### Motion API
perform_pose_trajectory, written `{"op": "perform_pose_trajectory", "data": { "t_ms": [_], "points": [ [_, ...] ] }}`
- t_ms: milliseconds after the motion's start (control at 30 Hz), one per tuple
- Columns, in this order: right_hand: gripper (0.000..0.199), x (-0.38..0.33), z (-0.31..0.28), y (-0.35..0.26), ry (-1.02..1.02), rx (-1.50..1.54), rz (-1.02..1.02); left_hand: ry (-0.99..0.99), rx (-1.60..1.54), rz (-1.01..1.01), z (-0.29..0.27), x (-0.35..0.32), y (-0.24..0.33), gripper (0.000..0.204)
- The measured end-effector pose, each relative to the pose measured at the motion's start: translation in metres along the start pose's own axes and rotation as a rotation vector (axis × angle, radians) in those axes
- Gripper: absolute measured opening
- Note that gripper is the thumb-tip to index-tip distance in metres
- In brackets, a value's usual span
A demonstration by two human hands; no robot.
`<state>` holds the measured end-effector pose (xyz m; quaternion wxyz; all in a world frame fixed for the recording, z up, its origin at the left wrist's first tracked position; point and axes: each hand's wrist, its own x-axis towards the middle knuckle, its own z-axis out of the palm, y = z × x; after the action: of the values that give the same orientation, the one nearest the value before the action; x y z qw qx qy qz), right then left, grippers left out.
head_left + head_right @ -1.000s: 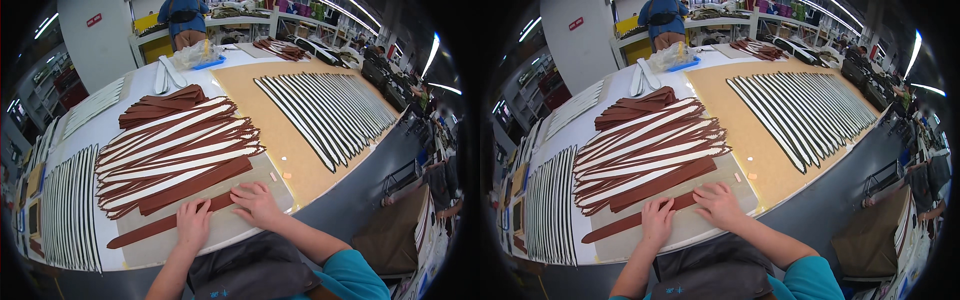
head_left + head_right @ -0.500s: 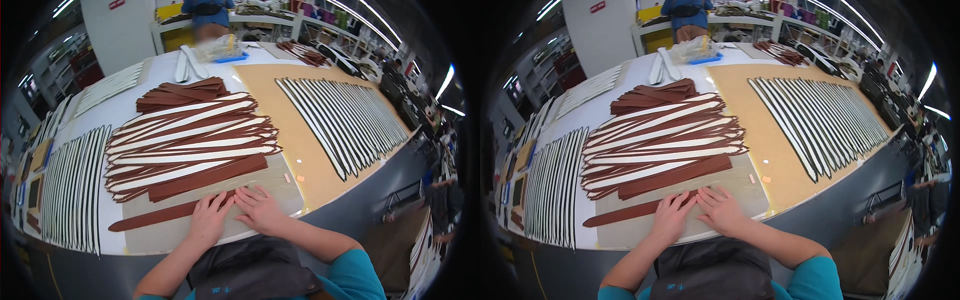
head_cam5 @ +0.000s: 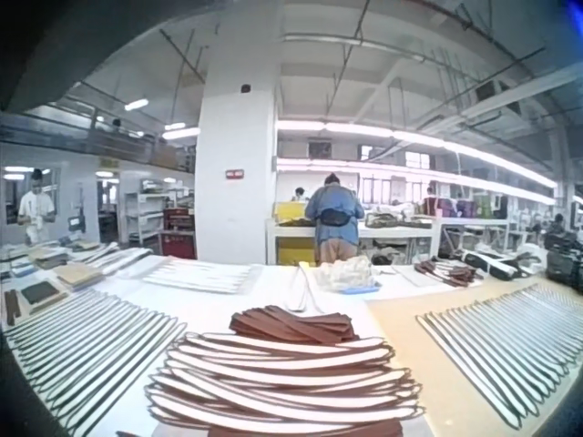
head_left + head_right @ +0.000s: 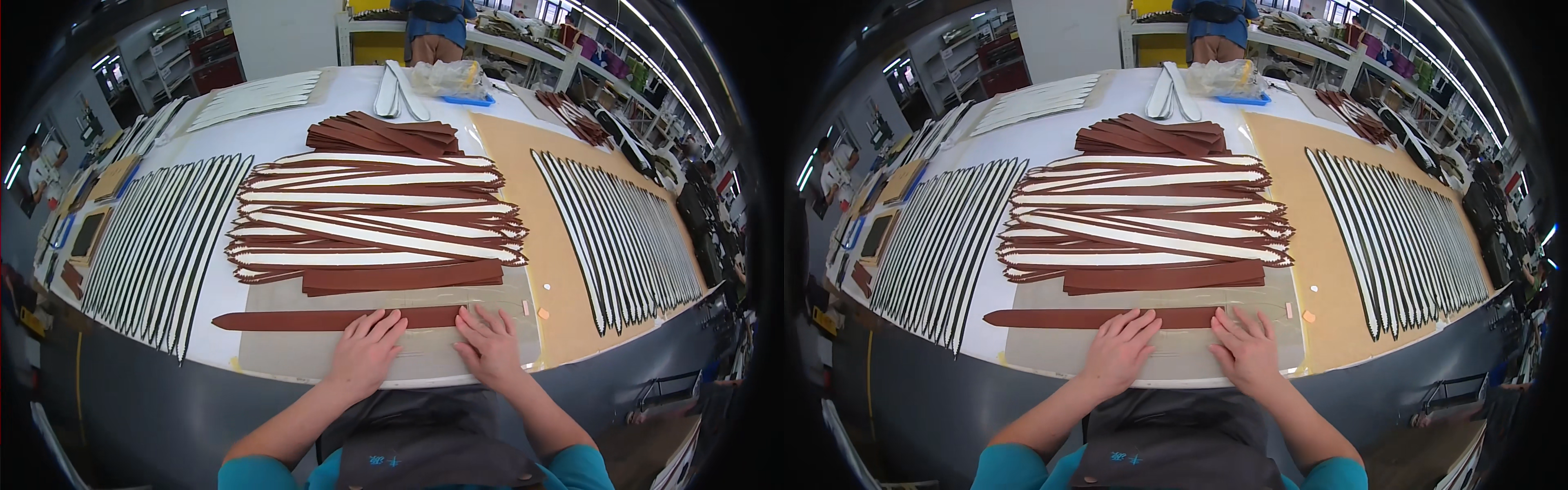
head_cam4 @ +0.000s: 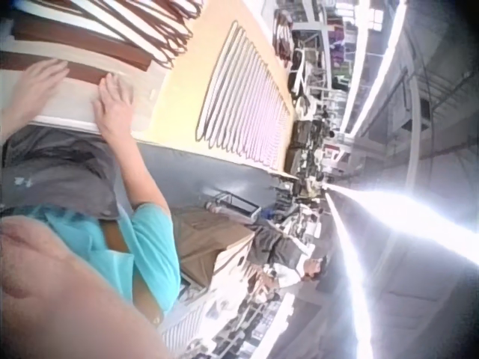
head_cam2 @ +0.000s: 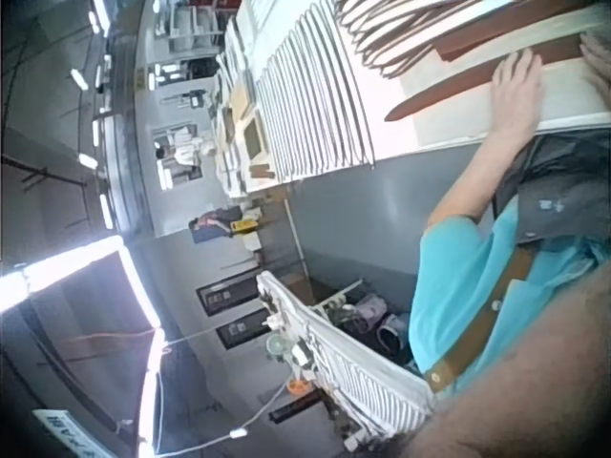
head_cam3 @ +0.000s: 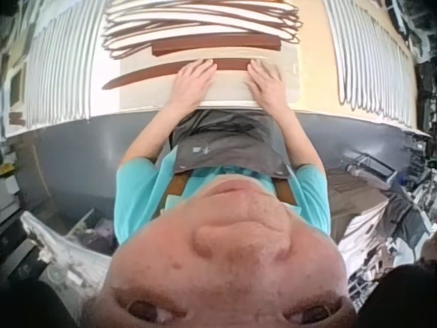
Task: The person assembles long, serrated, brown and white plastic strips by hand. They pick up a brown strip, align it with a white strip, and press them together to bond them. The person repeats this process for multiple units, stacking the finished assemblies on the table.
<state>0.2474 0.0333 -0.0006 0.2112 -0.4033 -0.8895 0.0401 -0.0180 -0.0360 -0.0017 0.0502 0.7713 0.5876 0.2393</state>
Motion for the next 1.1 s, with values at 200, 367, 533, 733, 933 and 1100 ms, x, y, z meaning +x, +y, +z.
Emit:
{"op": "perform_pose_trajectory", "data": {
  "t_ms": [200, 367, 533, 733, 933, 1100],
  "points": [
    [0.057, -0.002, 0.002, 0.008, 0.075, 0.209, 0.135, -0.006, -0.081, -0.034, 0.000, 0.004, 0.000, 0.048],
    [0.057, -0.002, 0.001, 0.003, 0.102, 0.152, 0.159, -0.026, -0.078, -0.032, -0.003, 0.004, -0.001, 0.050],
    [0.055, -0.002, 0.000, 0.000, 0.093, 0.132, 0.169, -0.036, -0.056, -0.035, -0.002, 0.004, 0.000, 0.047],
    [0.057, -0.003, 0.000, 0.000, 0.054, 0.138, 0.199, -0.075, -0.027, -0.034, -0.003, 0.006, -0.001, 0.048],
    [0.052, -0.001, 0.000, -0.001, 0.102, 0.113, 0.183, -0.107, -0.005, -0.022, -0.004, 0.010, 0.001, 0.049],
    [0.053, 0.000, -0.001, 0.000, 0.101, 0.103, 0.171, -0.114, -0.008, -0.022, -0.005, 0.013, 0.002, 0.050]
  ]
}}
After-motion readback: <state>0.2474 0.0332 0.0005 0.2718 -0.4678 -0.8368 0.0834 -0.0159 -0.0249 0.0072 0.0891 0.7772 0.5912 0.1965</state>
